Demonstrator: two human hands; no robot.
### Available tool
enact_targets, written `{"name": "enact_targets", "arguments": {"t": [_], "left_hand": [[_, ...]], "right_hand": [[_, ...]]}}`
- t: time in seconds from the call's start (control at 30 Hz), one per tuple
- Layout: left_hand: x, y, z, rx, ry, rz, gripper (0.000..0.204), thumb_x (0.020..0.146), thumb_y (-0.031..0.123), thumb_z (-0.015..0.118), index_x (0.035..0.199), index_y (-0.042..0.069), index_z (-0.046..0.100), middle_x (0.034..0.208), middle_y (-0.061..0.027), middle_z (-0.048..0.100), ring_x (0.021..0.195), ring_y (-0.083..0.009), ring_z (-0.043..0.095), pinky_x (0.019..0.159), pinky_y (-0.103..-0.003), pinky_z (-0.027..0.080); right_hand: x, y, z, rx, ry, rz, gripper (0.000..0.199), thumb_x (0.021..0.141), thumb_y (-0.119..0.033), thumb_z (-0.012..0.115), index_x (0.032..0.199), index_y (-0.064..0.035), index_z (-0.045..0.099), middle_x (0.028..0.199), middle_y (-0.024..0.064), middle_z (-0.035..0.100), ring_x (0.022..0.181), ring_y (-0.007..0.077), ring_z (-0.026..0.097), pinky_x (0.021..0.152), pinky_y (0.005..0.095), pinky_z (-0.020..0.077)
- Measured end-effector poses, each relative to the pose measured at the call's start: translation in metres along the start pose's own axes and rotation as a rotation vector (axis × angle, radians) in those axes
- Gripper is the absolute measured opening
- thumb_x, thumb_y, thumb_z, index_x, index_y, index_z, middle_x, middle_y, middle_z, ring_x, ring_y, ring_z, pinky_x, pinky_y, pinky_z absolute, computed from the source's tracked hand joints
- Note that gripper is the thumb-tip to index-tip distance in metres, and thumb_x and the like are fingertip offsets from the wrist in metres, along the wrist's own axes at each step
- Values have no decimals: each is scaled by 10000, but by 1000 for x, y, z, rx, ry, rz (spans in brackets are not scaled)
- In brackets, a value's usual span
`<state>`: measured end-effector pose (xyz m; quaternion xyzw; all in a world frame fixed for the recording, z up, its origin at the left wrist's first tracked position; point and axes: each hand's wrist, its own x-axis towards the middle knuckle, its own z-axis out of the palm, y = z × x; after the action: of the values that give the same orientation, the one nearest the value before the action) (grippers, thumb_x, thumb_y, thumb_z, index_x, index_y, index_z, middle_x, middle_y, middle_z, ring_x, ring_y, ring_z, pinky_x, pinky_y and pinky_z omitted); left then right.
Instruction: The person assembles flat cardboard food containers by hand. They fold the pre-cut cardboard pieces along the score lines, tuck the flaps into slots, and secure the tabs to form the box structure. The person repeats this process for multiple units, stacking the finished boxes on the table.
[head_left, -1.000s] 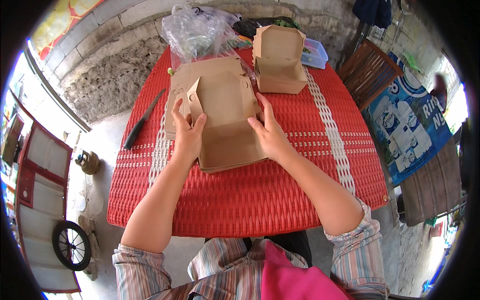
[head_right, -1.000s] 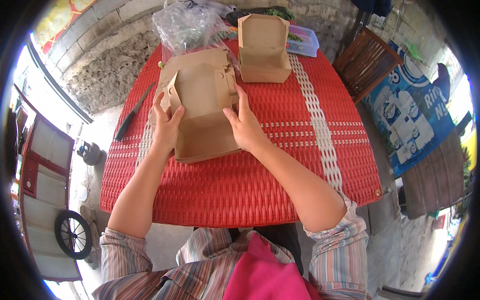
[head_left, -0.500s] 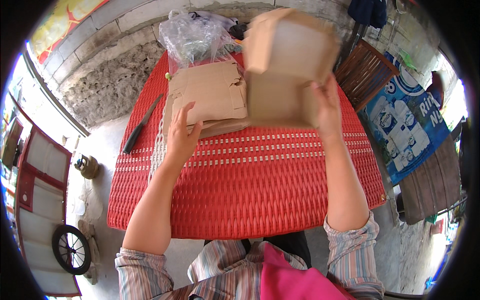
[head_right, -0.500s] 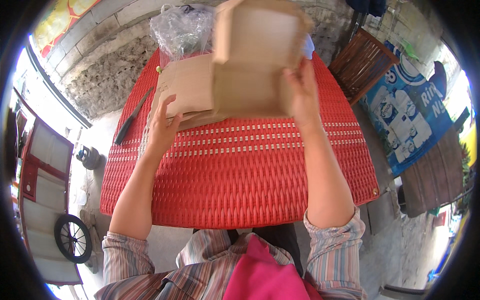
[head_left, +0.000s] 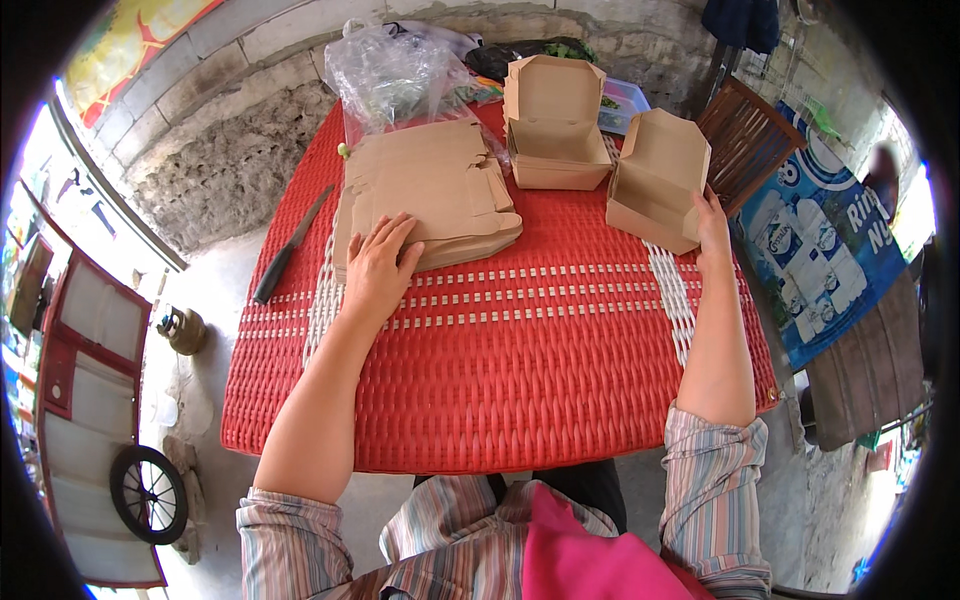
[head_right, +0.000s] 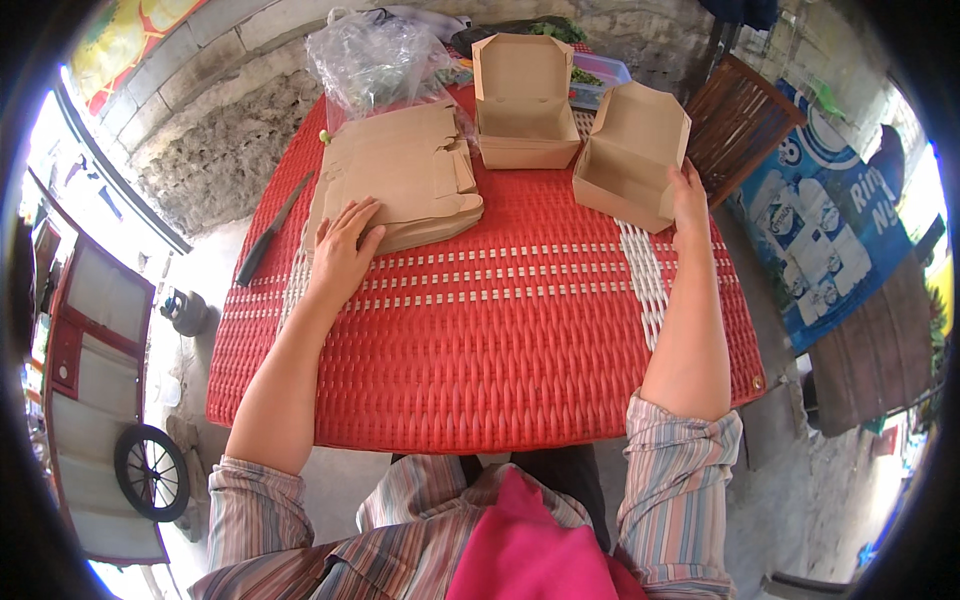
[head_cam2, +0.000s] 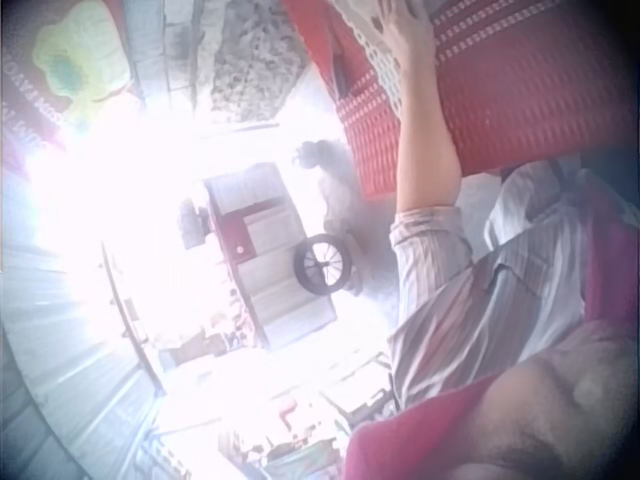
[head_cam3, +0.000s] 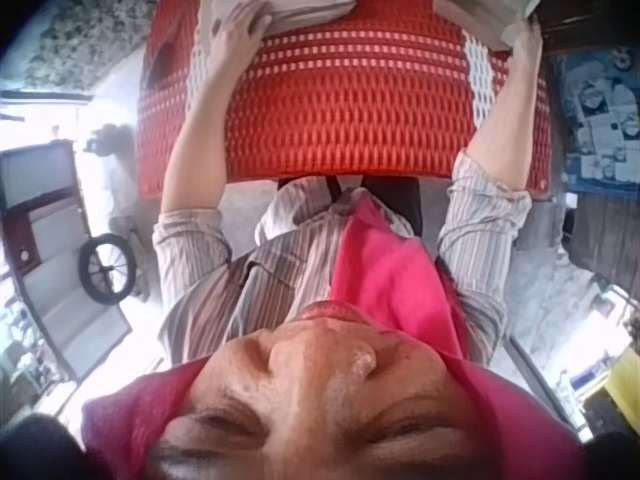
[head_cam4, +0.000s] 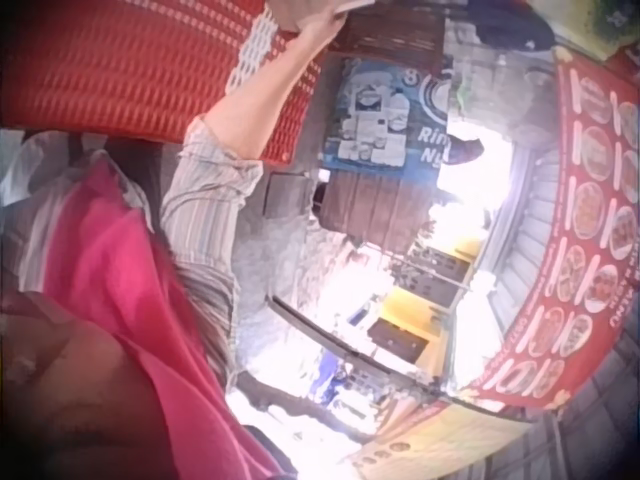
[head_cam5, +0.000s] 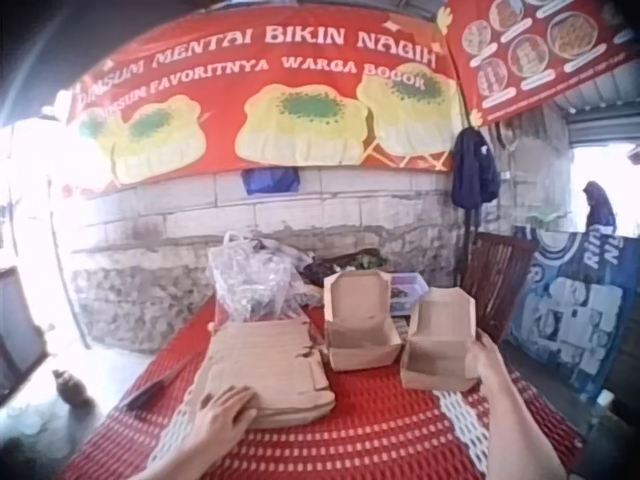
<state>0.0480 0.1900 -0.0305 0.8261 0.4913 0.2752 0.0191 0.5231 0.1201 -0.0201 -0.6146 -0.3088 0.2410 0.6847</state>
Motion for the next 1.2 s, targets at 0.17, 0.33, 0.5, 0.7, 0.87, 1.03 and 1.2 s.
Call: {"name": "enact_targets", "arguments": {"t": [0.17, 0.33, 0.5, 0.7, 0.87, 1.03, 1.2], "left_hand": [[0, -1, -2, 58, 43, 23, 401, 966, 355, 562, 1291, 125, 608, 1376, -52, 573, 1346, -237, 461, 1153, -496, 234], [-1, -1, -6, 74, 64, 86, 344, 918, 315, 633, 1194, 112, 660, 1269, -46, 643, 1246, -223, 550, 1146, -511, 234], [-4, 9, -12, 51, 86, 212, 318, 883, 257, 669, 1164, 105, 667, 1204, -39, 672, 1173, -219, 596, 1150, -527, 227], [-15, 17, -18, 95, 45, 278, 253, 892, 199, 636, 1124, 107, 679, 1169, -38, 688, 1114, -224, 627, 1155, -514, 234], [-28, 21, -26, 112, 12, 335, 256, 848, 86, 592, 1086, 86, 684, 1175, -69, 681, 1072, -234, 650, 1099, -495, 347], [-49, 48, -27, 197, 124, 415, 247, 866, 94, 577, 1091, 21, 650, 1159, -110, 668, 1067, -295, 644, 908, -391, 520], [-32, 44, -21, 127, -20, 335, 295, 888, 136, 622, 1158, 18, 634, 1216, -134, 645, 1115, -323, 618, 941, -411, 506]], "right_hand": [[8, 5, -1, -100, 31, -37, 704, 936, -406, 595, 1456, 24, 394, 1450, 138, 486, 1332, 243, 450, 1118, 343, 293], [4, 3, -2, -10, 328, -219, 580, 904, -308, 655, 1362, 21, 517, 1350, 154, 567, 1259, 262, 514, 1047, 334, 372], [-3, -15, -7, -193, 497, -613, 341, 905, -162, 624, 1234, -71, 630, 1075, 118, 675, 1011, 209, 640, 891, 347, 475], [-109, -63, 56, -314, 18, -586, 239, 962, -177, 590, 1183, -119, 662, 1005, 79, 705, 923, 168, 656, 828, 310, 506], [-203, -54, 80, -528, -438, -912, 213, 880, -109, 632, 1086, -69, 669, 918, 80, 627, 895, 277, 611, 818, 388, 487], [-261, -45, 74, -661, -536, -982, 247, 876, -103, 637, 1121, -77, 654, 1070, 71, 605, 1043, 267, 570, 941, 407, 433], [-271, -30, 71, -692, -583, -866, 265, 880, -108, 638, 1142, -72, 643, 1099, 79, 572, 1062, 276, 561, 953, 408, 435]]}}
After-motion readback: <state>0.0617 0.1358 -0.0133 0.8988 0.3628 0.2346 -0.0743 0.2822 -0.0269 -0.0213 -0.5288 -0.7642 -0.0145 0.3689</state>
